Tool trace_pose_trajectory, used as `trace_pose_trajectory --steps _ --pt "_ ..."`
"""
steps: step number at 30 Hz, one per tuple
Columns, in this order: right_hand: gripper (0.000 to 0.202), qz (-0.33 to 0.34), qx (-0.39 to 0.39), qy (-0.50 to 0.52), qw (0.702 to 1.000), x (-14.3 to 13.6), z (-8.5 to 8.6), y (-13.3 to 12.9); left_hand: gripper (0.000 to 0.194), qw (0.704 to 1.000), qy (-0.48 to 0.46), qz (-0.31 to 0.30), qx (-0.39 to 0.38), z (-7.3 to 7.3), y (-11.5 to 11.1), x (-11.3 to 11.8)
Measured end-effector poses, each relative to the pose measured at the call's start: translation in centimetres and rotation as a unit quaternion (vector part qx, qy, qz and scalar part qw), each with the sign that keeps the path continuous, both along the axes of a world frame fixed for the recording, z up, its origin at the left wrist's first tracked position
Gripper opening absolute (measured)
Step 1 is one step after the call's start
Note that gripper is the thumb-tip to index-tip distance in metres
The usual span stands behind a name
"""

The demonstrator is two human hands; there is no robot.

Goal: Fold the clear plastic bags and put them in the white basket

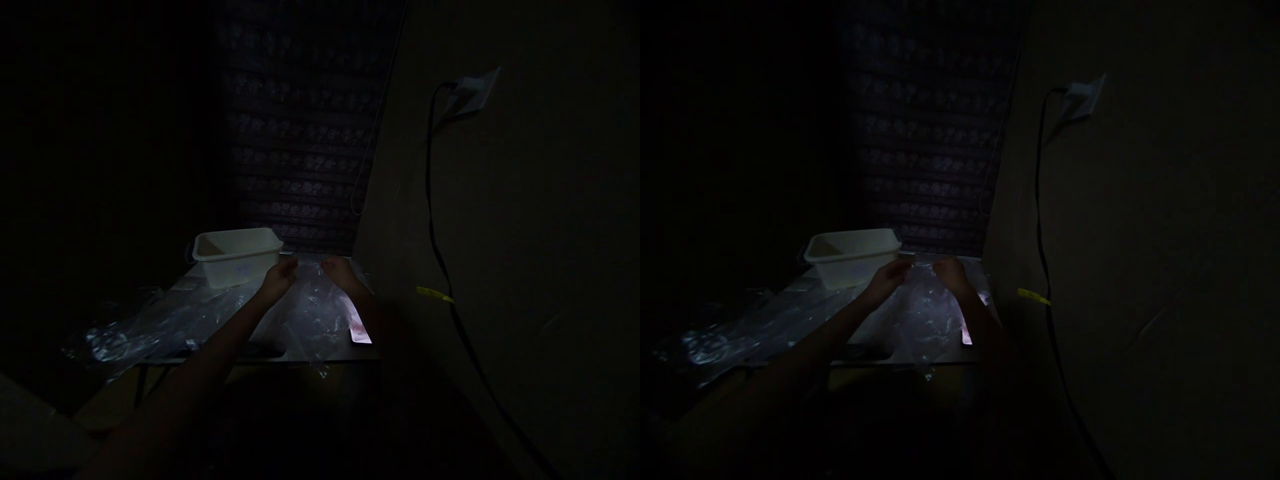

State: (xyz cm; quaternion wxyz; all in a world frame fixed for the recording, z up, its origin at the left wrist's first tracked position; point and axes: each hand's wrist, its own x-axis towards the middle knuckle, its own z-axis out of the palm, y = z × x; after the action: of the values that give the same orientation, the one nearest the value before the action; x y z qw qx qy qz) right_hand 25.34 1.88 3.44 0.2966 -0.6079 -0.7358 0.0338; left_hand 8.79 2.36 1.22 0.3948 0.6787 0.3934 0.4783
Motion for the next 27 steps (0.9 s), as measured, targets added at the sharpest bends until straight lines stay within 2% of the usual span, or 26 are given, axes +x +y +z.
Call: trace_pose_trajectory --steps 3,5,8,11,13,15,18,22,25,27 --pt "0.029 -0.008 -0.018 0.002 1.000 0.0 0.0 0.2 0.049 0.999 0.034 -0.027 0.020 -0.1 -0.2 -0.3" --pt "0.028 -0.017 -0.031 0.007 0.999 0.0 -0.1 0.3 0.054 0.992 0.092 -0.028 0.081 -0.1 -0.4 -0.4" --pt "0.027 -0.022 -0.037 0.009 0.999 -0.3 -0.3 0.6 0.058 0.961 0.194 -0.014 0.195 0.0 -0.7 -0.7" --pt "0.028 -0.018 -0.041 0.002 0.999 -0.7 -0.4 0.9 0.039 0.929 0.266 0.014 0.256 0.2 -0.9 -1.0" --pt "0.028 -0.009 -0.047 0.004 0.999 -1.0 -0.4 0.9 0.025 0.921 0.289 0.035 0.257 0.4 -0.8 -1.3" --pt "0.029 0.014 -0.060 0.023 0.998 -1.2 -0.3 0.8 0.026 0.928 0.286 0.064 0.231 0.7 -0.8 -1.6" --pt "0.029 0.079 -0.076 0.101 0.989 -1.6 0.1 0.0 0.026 0.952 0.234 0.110 0.163 1.1 -0.7 -2.2" --pt "0.057 0.151 -0.148 0.175 0.961 -1.8 1.0 -1.7 0.021 0.987 0.084 0.133 0.043 1.4 -0.3 -3.1" --pt "0.070 0.210 -0.217 0.161 0.940 -2.2 1.4 -2.4 0.015 0.987 -0.034 0.148 -0.059 1.4 -0.3 -3.7" --pt "0.068 0.260 -0.228 0.139 0.928 -2.8 1.3 -2.3 0.011 0.978 -0.079 0.156 -0.116 1.5 -0.5 -4.0"
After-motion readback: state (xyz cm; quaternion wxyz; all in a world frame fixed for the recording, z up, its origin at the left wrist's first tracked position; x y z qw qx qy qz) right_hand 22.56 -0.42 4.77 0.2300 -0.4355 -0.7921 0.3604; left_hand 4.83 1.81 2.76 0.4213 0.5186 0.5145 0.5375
